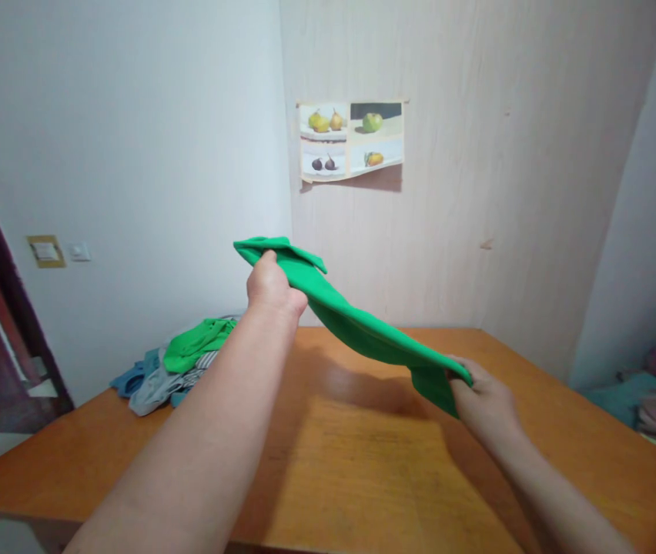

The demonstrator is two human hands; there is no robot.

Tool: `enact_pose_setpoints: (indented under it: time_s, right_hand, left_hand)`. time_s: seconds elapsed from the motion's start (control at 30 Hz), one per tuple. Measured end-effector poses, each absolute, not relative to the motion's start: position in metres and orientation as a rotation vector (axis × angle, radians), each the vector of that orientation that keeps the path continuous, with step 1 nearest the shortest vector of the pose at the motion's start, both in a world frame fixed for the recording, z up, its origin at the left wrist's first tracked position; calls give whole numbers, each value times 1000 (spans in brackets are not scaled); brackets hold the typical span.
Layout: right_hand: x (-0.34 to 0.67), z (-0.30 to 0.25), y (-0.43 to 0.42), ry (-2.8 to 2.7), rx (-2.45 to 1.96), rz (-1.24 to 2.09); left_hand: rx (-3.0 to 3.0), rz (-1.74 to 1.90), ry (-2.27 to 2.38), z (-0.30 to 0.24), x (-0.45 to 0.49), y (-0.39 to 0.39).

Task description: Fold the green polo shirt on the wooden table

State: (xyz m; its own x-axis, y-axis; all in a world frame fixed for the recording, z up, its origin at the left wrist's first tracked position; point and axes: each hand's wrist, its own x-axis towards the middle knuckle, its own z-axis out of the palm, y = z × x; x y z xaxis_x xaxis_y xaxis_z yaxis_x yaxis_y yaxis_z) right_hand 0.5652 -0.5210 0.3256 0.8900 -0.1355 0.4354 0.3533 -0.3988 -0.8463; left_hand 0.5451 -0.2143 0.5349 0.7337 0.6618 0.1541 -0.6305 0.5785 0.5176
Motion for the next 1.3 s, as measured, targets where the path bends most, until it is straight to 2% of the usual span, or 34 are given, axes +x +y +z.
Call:
enact_pose_setpoints:
  time_s: [0.1,0.2,0.33,0.47,0.63,0.73,1.07,1.3]
  right_hand:
    - [573,357,-533,-205,-2245,-738]
    - [580,379,-527,-182,-2515,-779]
    - [584,386,-515,-161,-2608,-919]
    - [579,351,-528,-520,-2524,-1082]
    - [562,274,-565,-771,-2641,-725]
    - [555,250,-581,-809,-2653,-643]
    - [563,249,-612,-686,-2822,-867]
    - [551,247,-629,-700,-2987,-836]
  left_hand:
    - [571,762,269,501,563,-184]
    - [575,674,342,473,578,-165]
    - [621,615,322,449,582,-151]
    - [713,662,345,409,557,-138]
    - [882,634,527,325,498,-123]
    - [1148,580,593,293,472,-114]
    - [1939,696,669,294,454,-91]
    - [2729,343,758,306,435,-84]
